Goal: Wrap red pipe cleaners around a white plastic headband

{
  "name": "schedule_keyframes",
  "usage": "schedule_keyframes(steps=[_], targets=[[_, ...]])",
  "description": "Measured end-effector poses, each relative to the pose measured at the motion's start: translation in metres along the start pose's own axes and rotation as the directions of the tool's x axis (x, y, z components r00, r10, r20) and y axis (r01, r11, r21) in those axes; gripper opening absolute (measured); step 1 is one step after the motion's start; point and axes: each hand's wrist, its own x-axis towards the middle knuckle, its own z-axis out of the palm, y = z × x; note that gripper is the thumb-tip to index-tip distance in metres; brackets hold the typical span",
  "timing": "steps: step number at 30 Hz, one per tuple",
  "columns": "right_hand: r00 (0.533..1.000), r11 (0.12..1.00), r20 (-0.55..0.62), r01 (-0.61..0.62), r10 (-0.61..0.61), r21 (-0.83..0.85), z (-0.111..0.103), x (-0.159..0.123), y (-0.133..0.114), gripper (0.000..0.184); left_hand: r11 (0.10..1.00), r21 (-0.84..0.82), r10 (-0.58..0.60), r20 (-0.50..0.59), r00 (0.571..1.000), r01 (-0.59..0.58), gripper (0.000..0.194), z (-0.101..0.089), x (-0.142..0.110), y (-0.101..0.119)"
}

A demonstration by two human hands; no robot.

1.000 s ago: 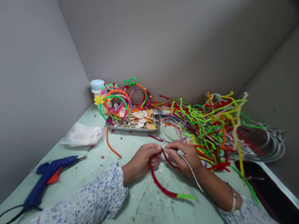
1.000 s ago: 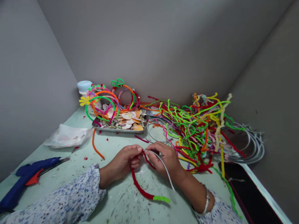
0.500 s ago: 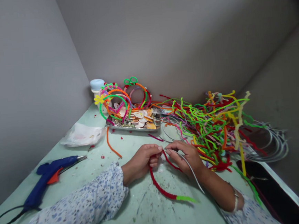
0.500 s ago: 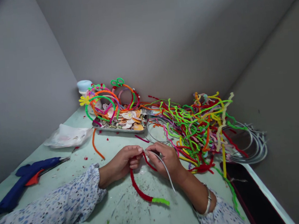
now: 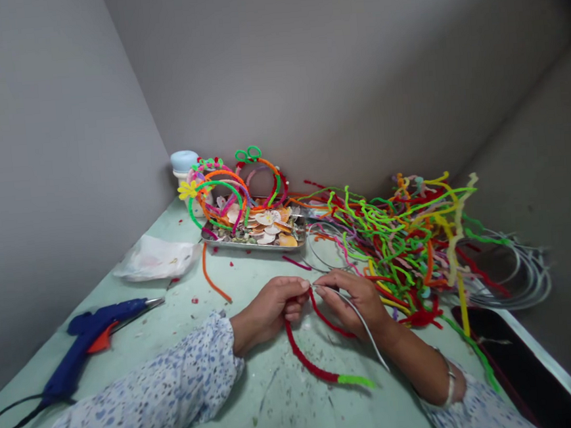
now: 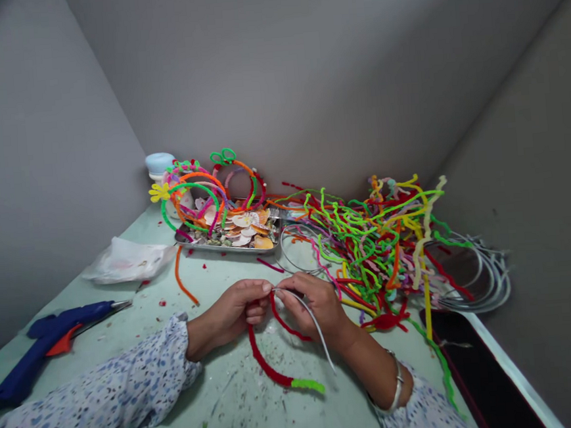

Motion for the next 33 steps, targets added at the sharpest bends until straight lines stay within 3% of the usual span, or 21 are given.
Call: schedule_keyframes(steps=[15, 33], targets=[[1.0, 1.0, 0.001, -0.003, 0.003, -0.001, -0.0002, -0.0008, 0.0006, 0.012, 0.998, -0.057, -0.028, 0.054, 0.998, 0.031, 0.023, -0.0008, -0.0004, 0.001], [1.0, 1.0, 0.018, -0.005, 0.004, 0.012, 0.0015, -0.0018, 0.0017, 0.014, 0.998, -0.049, -0.029, 0.032, 0.999, 0.03, 0.028, -0.0019, -0.0002, -0.0007]])
